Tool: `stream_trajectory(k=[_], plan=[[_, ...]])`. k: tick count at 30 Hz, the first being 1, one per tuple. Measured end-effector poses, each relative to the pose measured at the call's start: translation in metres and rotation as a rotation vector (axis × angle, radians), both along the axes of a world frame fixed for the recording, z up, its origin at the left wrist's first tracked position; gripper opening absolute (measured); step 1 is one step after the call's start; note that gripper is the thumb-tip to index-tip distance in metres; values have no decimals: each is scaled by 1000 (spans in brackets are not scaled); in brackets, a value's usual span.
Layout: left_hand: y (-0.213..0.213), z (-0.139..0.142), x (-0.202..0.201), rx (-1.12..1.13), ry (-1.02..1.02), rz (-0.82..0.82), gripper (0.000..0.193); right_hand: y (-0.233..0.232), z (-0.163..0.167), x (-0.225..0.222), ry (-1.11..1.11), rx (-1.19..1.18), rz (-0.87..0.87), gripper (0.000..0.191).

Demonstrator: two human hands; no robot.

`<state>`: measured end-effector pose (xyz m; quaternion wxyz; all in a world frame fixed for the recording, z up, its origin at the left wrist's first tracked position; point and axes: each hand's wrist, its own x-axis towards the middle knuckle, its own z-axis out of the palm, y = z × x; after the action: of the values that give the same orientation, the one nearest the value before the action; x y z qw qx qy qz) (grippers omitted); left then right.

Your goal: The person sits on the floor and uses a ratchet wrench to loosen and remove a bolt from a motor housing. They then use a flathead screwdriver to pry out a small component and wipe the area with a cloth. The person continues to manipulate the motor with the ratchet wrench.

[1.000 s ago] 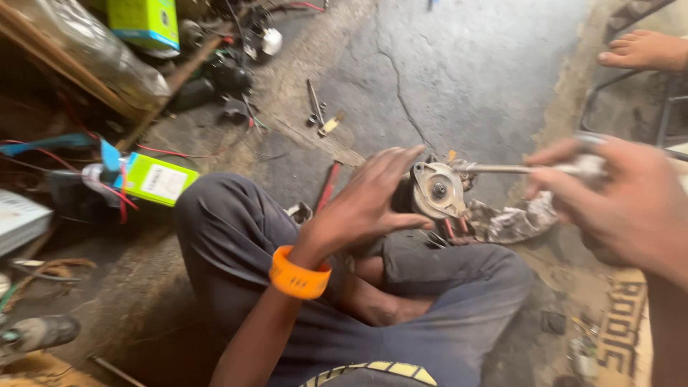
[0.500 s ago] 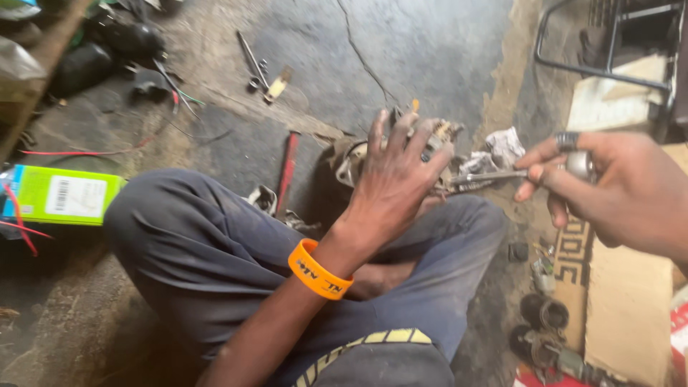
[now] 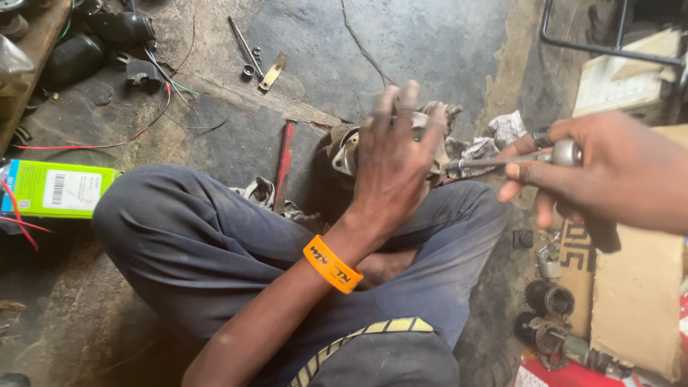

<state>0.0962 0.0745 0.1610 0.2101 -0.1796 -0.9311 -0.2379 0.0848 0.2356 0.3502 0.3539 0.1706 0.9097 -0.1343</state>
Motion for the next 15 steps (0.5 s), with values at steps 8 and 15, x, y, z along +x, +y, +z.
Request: stream_trajectory(k=[8, 15], plan=[[-9, -57, -1, 833, -16, -271, 121, -16, 2, -2, -31, 403, 158, 30], [-24, -58, -13, 887, -128, -386, 107, 13, -14, 2, 136, 294, 329, 27]])
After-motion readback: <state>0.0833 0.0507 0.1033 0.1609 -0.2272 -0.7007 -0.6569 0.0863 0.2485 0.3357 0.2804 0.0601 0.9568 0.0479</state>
